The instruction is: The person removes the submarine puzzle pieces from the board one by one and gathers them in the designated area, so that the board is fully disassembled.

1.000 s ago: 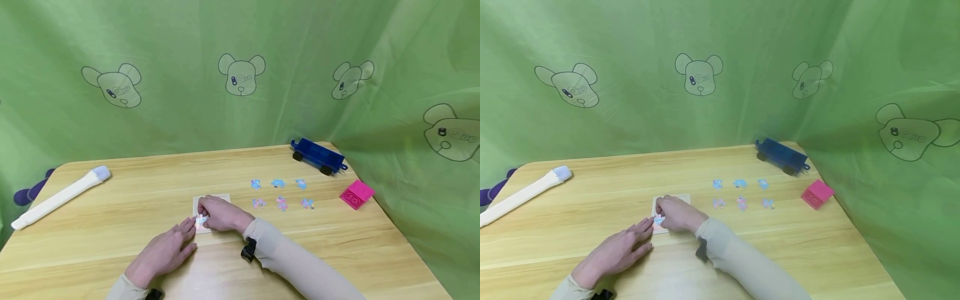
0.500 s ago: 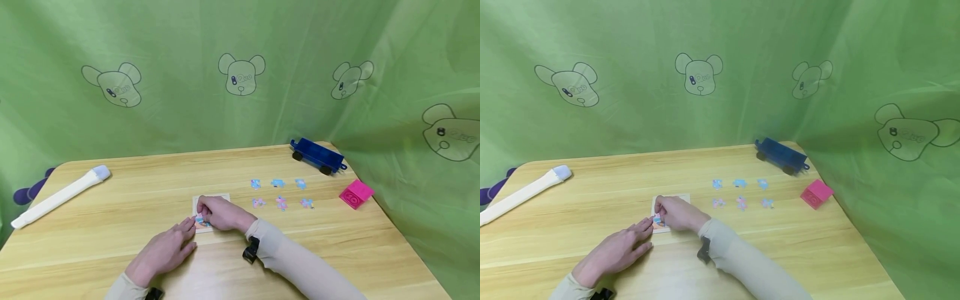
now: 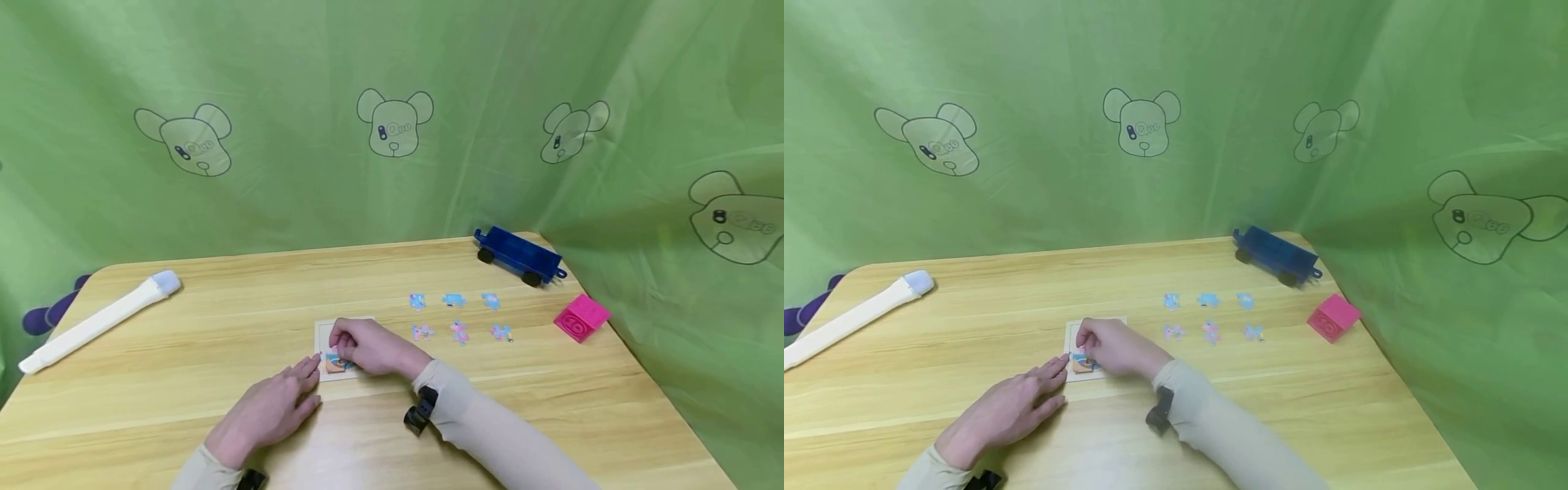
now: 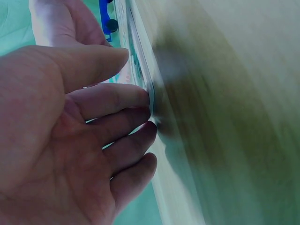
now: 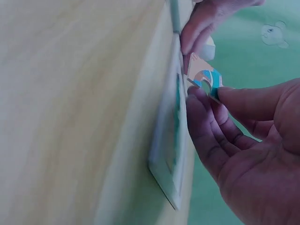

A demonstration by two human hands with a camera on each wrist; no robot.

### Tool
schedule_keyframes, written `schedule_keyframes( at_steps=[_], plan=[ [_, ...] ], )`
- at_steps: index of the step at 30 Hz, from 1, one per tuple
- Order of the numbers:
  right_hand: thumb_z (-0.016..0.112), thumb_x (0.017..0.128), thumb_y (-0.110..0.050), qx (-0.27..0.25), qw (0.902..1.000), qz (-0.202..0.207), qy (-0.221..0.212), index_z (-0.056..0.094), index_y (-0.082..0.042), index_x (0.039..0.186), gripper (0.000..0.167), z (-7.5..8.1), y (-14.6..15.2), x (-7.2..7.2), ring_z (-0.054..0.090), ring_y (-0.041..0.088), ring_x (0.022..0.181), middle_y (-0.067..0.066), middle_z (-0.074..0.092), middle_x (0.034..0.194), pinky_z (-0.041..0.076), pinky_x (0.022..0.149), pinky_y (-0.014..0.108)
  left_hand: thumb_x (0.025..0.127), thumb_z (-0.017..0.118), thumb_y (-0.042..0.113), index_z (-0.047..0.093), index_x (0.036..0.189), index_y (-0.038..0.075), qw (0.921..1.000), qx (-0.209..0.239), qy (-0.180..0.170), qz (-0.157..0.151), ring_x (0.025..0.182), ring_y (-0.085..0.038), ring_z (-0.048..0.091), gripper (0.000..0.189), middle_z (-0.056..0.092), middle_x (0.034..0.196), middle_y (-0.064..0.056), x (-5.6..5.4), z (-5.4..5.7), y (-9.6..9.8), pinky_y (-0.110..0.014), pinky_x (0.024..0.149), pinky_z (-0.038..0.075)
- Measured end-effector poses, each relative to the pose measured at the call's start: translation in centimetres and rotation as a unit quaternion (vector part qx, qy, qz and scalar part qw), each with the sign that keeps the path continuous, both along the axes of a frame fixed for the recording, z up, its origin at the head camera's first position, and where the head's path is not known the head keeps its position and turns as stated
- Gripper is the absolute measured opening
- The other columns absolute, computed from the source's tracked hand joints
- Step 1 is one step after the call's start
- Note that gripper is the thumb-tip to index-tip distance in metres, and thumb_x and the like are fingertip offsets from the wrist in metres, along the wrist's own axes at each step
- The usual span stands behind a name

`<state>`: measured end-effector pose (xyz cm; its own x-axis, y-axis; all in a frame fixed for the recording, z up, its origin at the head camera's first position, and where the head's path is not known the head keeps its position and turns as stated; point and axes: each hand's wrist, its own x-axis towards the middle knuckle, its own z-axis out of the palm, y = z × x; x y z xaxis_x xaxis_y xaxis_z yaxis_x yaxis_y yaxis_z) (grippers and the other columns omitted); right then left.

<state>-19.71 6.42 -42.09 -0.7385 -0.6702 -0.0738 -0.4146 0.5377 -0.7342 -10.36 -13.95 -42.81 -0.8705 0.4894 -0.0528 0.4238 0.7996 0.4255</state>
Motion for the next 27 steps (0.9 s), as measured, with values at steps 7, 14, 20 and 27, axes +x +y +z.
schedule_keyframes(
  at_steps=[7, 14, 20, 27],
  plan=[
    [0.059, 0.095, 0.002, -0.046, 0.9982, -0.013, -0.037, 0.062, -0.007, 0.1, 0.011, 1.3, 3.5, 0.4, 0.06, 0.016, 0.079, 0.002, 0.061, 0.084, 0.054, 0.072, 0.029, 0.098, 0.061, 0.023, 0.055, 0.134, -0.006, 1.0, -0.004, 0.003, 0.003, 0.134, -0.038, 0.042, 0.047, 0.04, 0.15, -0.017, 0.1, 0.0, 0.1, -0.056, 0.106, 0.037],
    [0.058, 0.093, 0.005, -0.047, 0.9969, -0.022, -0.06, 0.062, -0.005, 0.099, 0.012, 1.8, 8.2, 0.3, 0.06, 0.02, 0.079, 0.005, 0.062, 0.085, 0.055, 0.071, 0.033, 0.098, 0.061, 0.023, 0.053, 0.135, -0.006, 1.0, -0.004, -0.001, 0.004, 0.135, -0.036, 0.04, 0.048, 0.038, 0.151, -0.017, 0.1, 0.0, 0.2, -0.055, 0.108, 0.035],
    [0.053, 0.091, 0.011, -0.027, 0.9943, -0.032, -0.098, 0.062, -0.001, 0.098, 0.017, 1.3, 11.1, 0.5, 0.062, 0.021, 0.074, 0.009, 0.061, 0.082, 0.057, 0.068, 0.039, 0.098, 0.061, 0.023, 0.055, 0.134, -0.006, 0.9999, -0.008, 0.009, 0.003, 0.134, -0.036, 0.042, 0.047, 0.039, 0.15, -0.017, 0.1, 0.0, 0.2, -0.055, 0.107, 0.037],
    [0.051, 0.089, 0.014, 0.016, 0.9949, -0.043, -0.09, 0.061, -0.001, 0.094, 0.019, 0.6, 12.7, 0.6, 0.062, 0.02, 0.067, 0.008, 0.06, 0.078, 0.056, 0.06, 0.032, 0.098, 0.062, 0.023, 0.055, 0.134, -0.005, 0.9998, -0.009, 0.015, 0.003, 0.133, -0.036, 0.044, 0.046, 0.04, 0.15, -0.017, 0.1, 0.0, 0.3, -0.055, 0.106, 0.038]
  ],
)
